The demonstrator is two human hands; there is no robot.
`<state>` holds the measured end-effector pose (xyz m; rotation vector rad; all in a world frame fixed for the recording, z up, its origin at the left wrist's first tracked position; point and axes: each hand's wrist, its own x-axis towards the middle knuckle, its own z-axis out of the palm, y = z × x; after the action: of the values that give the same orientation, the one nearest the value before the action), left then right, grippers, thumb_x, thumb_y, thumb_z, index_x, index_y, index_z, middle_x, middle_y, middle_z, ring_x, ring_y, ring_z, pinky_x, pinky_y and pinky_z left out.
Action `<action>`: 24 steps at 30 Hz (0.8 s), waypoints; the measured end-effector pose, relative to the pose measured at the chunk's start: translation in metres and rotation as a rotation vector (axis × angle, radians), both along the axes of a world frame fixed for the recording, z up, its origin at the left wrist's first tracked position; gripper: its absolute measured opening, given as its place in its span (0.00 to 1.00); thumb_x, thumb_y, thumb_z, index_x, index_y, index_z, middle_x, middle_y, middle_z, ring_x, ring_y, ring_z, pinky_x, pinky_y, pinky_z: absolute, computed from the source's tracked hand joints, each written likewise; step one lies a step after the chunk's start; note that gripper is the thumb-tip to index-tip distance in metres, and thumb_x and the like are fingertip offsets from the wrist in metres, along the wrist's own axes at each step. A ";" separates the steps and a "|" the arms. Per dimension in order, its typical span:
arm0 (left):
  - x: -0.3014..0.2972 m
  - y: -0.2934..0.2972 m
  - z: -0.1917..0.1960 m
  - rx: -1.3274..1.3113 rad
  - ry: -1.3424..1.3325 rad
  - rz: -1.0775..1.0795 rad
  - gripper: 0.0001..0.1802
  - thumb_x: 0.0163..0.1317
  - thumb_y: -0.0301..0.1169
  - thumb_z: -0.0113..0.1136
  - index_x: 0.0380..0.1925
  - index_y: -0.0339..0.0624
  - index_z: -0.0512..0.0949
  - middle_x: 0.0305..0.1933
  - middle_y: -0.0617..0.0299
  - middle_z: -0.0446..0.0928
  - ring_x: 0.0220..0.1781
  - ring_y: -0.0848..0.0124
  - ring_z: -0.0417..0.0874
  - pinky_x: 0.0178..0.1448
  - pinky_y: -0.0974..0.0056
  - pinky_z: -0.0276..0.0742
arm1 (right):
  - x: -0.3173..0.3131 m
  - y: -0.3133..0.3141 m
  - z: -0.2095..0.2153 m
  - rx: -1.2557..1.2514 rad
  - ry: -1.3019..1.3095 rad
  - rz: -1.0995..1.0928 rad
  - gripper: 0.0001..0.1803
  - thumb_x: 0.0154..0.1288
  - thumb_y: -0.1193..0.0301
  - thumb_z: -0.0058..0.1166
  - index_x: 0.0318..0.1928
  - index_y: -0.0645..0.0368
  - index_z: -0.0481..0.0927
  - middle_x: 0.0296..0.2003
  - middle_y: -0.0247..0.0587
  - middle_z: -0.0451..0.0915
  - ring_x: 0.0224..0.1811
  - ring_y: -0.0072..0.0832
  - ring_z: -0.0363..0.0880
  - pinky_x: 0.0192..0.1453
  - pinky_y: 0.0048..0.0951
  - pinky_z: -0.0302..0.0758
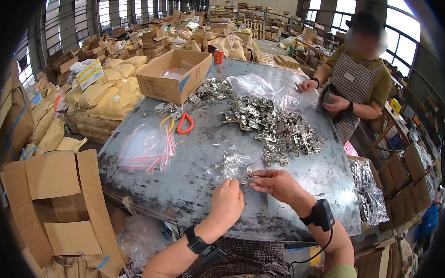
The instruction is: Packing metal furniture hinges into individual plastic bags at a sorting table in a factory workshop.
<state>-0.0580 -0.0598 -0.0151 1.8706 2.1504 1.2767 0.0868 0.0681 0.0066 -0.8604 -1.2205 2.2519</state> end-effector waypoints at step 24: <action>0.005 0.050 0.010 0.189 -0.103 -0.110 0.07 0.57 0.21 0.55 0.37 0.33 0.75 0.36 0.46 0.75 0.38 0.47 0.79 0.43 0.51 0.75 | -0.057 -0.017 -0.010 -0.372 0.484 0.027 0.41 0.73 0.42 0.37 0.56 0.75 0.68 0.54 0.55 0.75 0.61 0.41 0.72 0.68 0.39 0.66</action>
<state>-0.0527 -0.0103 -0.0050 1.9110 1.9087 1.5630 0.0299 0.0507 -0.0031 -0.3730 -0.6102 2.5473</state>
